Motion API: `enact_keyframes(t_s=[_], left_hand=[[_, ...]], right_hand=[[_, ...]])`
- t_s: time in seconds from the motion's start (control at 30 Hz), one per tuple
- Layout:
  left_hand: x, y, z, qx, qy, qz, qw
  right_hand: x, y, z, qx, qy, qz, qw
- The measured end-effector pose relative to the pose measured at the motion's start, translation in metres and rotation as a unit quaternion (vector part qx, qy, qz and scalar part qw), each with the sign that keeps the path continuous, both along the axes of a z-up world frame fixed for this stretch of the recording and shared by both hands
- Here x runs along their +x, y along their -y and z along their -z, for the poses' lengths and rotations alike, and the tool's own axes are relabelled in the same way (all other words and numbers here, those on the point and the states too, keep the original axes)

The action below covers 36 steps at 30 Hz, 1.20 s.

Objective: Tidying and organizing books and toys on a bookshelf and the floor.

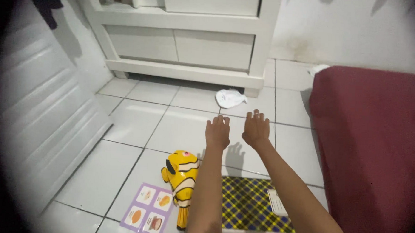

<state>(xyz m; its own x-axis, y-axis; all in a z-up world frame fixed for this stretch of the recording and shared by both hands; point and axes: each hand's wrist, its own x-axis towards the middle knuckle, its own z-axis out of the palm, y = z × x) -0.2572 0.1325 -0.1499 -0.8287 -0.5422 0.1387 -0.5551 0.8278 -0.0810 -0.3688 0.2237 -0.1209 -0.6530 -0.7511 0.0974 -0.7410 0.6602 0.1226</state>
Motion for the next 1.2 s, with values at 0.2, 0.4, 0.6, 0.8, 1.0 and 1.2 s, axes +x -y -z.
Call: enact_keyframes(t_s=[0.2, 0.4, 0.6, 0.8, 1.0, 1.2], left_hand=[[-0.034, -0.056, 0.149, 0.091, -0.039, -0.026, 0.995], [0.051, -0.133, 0.123, 0.226, 0.11, -0.15, 0.956], [0.079, -0.152, 0.181, 0.462, -0.107, -0.292, 0.831], [0.055, -0.122, 0.265, 0.51, -0.208, -0.383, 0.742], [0.076, -0.127, 0.223, 0.576, -0.218, -0.384, 0.687], [0.067, -0.119, 0.233, 0.539, -0.205, -0.447, 0.684]], right_hand=[[-0.043, -0.08, 0.129, -0.093, 0.059, 0.095, 0.989], [-0.014, -0.176, 0.156, -0.016, 0.154, 0.241, 0.958], [-0.034, -0.259, 0.183, -0.15, 0.362, 0.45, 0.803], [-0.118, -0.295, 0.316, -0.111, 0.427, 0.42, 0.793], [-0.089, -0.297, 0.267, -0.204, 0.526, 0.401, 0.722], [-0.076, -0.292, 0.213, -0.201, 0.528, 0.392, 0.726]])
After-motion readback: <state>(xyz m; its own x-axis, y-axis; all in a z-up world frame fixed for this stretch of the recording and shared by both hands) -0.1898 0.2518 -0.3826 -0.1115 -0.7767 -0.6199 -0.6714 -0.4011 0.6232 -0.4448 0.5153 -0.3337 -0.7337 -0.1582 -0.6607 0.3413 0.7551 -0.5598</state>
